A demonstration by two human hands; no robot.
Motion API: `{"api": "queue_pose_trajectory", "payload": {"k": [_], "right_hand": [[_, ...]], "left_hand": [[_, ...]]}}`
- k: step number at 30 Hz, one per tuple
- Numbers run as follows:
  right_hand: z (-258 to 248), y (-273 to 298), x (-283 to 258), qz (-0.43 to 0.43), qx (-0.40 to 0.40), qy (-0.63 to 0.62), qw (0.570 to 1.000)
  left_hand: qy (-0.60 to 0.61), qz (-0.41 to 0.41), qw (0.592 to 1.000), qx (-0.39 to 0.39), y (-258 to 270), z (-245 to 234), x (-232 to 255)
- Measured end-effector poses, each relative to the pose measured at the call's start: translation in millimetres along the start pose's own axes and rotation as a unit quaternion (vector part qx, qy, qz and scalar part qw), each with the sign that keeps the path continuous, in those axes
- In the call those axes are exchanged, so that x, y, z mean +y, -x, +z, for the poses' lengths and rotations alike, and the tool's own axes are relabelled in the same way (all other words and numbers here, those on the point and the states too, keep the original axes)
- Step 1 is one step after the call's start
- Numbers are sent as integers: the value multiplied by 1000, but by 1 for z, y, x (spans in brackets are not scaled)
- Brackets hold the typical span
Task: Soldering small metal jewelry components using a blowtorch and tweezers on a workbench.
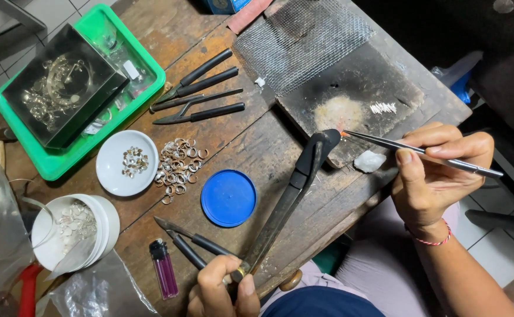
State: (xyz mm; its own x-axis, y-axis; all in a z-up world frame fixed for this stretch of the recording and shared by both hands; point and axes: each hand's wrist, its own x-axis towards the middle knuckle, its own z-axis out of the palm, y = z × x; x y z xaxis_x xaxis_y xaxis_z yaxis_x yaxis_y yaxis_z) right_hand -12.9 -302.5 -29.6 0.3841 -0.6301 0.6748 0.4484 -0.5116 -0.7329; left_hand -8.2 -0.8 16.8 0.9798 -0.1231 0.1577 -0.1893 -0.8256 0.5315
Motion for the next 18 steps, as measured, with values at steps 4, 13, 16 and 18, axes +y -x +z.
{"api": "queue_pose_trajectory", "payload": {"k": [4,13,16,18], "right_hand": [[0,0,0,8,-1,-6,1000],[-1,0,-1,9,-2,13,1000],[-1,0,-1,16,0,18,1000],[-1,0,0,11,3,13,1000]], "left_hand": [[-30,-30,999,0,2,-1,3],[65,-1,998,-6,-1,1,-5],[73,27,997,9,-5,3,-3],[92,43,995,9,-8,4,-2]]}}
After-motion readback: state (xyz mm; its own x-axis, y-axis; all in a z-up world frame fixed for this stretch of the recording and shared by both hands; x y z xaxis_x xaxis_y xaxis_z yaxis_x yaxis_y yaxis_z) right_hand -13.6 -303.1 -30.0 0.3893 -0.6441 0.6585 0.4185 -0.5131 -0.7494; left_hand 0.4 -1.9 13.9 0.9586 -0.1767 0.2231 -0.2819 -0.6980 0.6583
